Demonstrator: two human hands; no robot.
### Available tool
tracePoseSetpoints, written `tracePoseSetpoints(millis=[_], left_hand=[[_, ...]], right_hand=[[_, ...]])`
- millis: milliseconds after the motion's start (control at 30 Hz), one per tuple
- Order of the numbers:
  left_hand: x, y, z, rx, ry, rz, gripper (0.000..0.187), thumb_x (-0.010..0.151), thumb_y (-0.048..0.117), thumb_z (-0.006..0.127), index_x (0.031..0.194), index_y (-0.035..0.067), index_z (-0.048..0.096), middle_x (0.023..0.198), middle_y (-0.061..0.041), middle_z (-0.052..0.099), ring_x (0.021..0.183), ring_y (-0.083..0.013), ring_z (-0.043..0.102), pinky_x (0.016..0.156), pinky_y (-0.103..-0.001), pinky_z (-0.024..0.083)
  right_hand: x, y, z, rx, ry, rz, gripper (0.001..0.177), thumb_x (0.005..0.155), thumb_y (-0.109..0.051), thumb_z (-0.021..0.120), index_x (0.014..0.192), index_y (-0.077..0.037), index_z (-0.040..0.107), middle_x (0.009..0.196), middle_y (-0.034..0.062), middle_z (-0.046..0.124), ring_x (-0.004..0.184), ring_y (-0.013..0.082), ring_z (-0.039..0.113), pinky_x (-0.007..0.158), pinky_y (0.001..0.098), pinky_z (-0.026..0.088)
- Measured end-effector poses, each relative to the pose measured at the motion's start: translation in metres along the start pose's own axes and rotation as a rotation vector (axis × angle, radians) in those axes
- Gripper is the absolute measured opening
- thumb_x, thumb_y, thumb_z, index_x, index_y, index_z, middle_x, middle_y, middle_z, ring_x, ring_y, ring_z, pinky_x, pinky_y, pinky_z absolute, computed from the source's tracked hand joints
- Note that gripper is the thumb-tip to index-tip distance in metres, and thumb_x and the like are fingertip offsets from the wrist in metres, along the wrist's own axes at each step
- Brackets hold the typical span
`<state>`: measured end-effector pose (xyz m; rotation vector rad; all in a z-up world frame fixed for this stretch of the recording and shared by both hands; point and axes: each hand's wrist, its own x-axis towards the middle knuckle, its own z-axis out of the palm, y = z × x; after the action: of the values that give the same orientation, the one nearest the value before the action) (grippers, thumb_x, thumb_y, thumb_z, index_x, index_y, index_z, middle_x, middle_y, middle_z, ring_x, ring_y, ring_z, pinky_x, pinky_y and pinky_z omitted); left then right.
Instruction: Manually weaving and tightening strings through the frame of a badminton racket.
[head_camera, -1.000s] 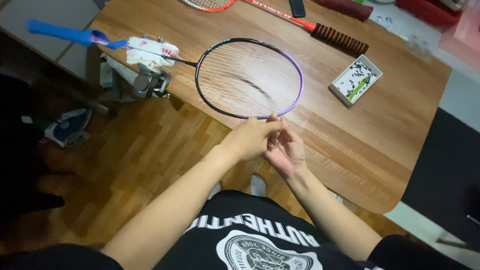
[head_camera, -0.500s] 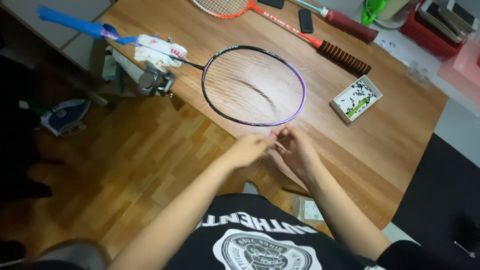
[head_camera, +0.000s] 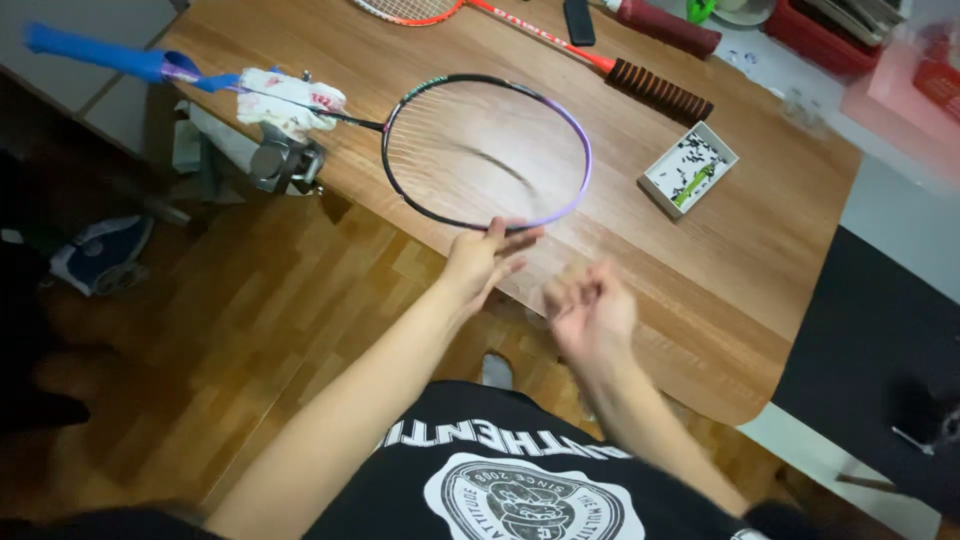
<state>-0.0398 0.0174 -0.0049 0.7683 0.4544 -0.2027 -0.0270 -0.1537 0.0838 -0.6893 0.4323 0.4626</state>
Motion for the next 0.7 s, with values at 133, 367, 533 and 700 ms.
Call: tracePoseSetpoints(millis=[133,367,533,700], left_hand=[[0.005,-0.019,0.007,-0.024,0.055,0.081,0.050,0.108,0.043,0.039,0.131,0.003,0.058,0.124,-0.011,0.072,0.119,-0.0215,0.066,0.099,-0.041,0.050],[-0.003,-0.018,0.002,-0.083,0.092,0.093,0.049,0.107,0.044,0.038,0.126,0.003,0.056,0.124,-0.016,0.071,0.118,-0.0268,0.068,0.100,-0.042,0.053],[-0.015,0.009,0.026,-0.127,0.065,-0.038,0.041,0.105,0.040,0.041,0.124,0.007,0.054,0.112,-0.008,0.070,0.113,-0.0256,0.068,0.091,-0.045,0.056],[-0.006,0.008,0.027,-0.061,-0.125,-0.141,0.027,0.109,0.029,0.051,0.125,0.008,0.058,0.091,0.000,0.060,0.089,-0.0207,0.055,0.074,-0.037,0.048]], right_hand=[[-0.054,-0.021,-0.065,0.096,-0.136,0.177,0.038,0.113,-0.034,0.037,0.082,-0.013,0.042,0.065,-0.0006,0.032,0.056,0.0143,0.031,0.050,0.0294,0.029],[-0.065,-0.028,-0.129,-0.309,-0.025,0.170,0.044,0.108,-0.039,0.041,0.072,-0.015,0.037,0.064,-0.0007,0.032,0.052,0.0112,0.029,0.042,0.0258,0.020],[-0.033,0.017,-0.126,-0.241,-0.076,0.506,0.037,0.105,-0.033,0.057,0.074,-0.018,0.043,0.062,-0.0058,0.035,0.048,0.0085,0.031,0.039,0.0257,0.023],[-0.006,0.013,-0.071,-0.188,0.244,0.594,0.034,0.101,-0.037,0.054,0.096,-0.003,0.059,0.080,0.0088,0.061,0.067,0.0194,0.059,0.053,0.0263,0.044]])
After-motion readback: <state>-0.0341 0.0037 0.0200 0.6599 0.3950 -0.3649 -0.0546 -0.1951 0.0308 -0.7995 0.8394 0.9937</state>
